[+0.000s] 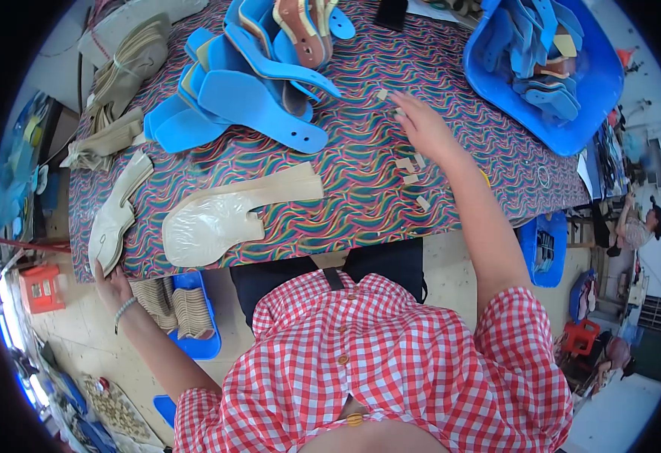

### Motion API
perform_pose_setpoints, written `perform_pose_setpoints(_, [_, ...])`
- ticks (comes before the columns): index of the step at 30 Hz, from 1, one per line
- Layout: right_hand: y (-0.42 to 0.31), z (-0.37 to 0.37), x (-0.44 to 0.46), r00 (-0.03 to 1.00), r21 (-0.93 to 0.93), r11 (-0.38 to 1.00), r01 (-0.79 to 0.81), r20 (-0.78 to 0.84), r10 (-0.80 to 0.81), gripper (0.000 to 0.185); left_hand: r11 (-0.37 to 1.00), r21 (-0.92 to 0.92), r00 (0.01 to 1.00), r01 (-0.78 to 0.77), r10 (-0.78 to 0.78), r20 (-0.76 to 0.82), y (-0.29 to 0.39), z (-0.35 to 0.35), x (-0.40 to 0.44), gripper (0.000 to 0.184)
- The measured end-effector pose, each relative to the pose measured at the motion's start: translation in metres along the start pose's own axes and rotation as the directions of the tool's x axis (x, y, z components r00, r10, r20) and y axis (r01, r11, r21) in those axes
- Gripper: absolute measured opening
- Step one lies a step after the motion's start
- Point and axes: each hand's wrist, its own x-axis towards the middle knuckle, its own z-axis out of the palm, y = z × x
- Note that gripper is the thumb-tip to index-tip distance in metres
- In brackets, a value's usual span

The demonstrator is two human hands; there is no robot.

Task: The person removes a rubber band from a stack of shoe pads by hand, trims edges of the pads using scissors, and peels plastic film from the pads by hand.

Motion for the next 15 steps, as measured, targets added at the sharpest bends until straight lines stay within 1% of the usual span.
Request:
perform_pose_setpoints(1, [0.010, 0.007, 0.010, 0.997, -0.053, 0.996, 0.074, 0.001, -0.074, 0.043, 1.000, 0.018, 1.000, 0.002, -0.001, -0.018, 0.003, 0.000, -0.006, 0.049])
perform_pose_setpoints(4, [0.021, 0.020, 0.034, 0.988, -0.165, 0.981, 0.102, 0.135, -0.080, 0.045, 0.979, 0.201, 0.988, -0.048, 0.075, -0.133, 0.006, 0.015, -0.039, 0.051])
perform_pose_setpoints(5, [0.022, 0.023, 0.034, 0.971, -0.155, 0.988, 0.011, 0.236, 0.027, 0.046, 0.964, 0.227, 0.983, -0.135, 0.159, -0.093, 0.004, 0.003, -0.034, 0.054])
perform_pose_setpoints(6, [0.022, 0.025, 0.026, 0.977, -0.116, 0.993, 0.007, 0.214, 0.018, 0.046, 0.915, 0.321, 0.952, -0.244, 0.289, -0.099, 0.004, 0.015, -0.047, 0.055])
perform_pose_setpoints(8, [0.012, 0.024, -0.005, 0.986, -0.049, 0.999, 0.001, 0.165, 0.008, 0.047, 0.760, 0.487, 0.847, -0.431, 0.527, -0.072, 0.001, 0.053, -0.099, 0.057])
perform_pose_setpoints(10, [-0.015, 0.008, -0.057, 0.980, -0.059, 0.998, -0.026, 0.194, 0.037, 0.046, 0.687, 0.480, 0.819, -0.545, 0.559, 0.130, 0.003, 0.068, -0.116, 0.058])
perform_pose_setpoints(12, [-0.041, -0.025, -0.103, 0.954, 0.021, 0.999, -0.042, 0.298, 0.034, 0.042, 0.601, 0.456, 0.754, -0.657, 0.530, 0.387, 0.001, 0.104, -0.150, 0.057])
perform_pose_setpoints(14, [-0.040, -0.046, -0.136, 0.976, 0.096, 0.981, -0.169, 0.155, 0.153, 0.040, 0.503, 0.394, 0.614, -0.770, 0.414, 0.672, -0.014, 0.165, -0.217, 0.055])
perform_pose_setpoints(15, [-0.033, -0.054, -0.154, 0.973, 0.141, 0.964, -0.225, 0.085, 0.215, 0.039, 0.616, 0.381, 0.611, -0.690, 0.211, 0.763, -0.034, 0.176, -0.241, 0.053])
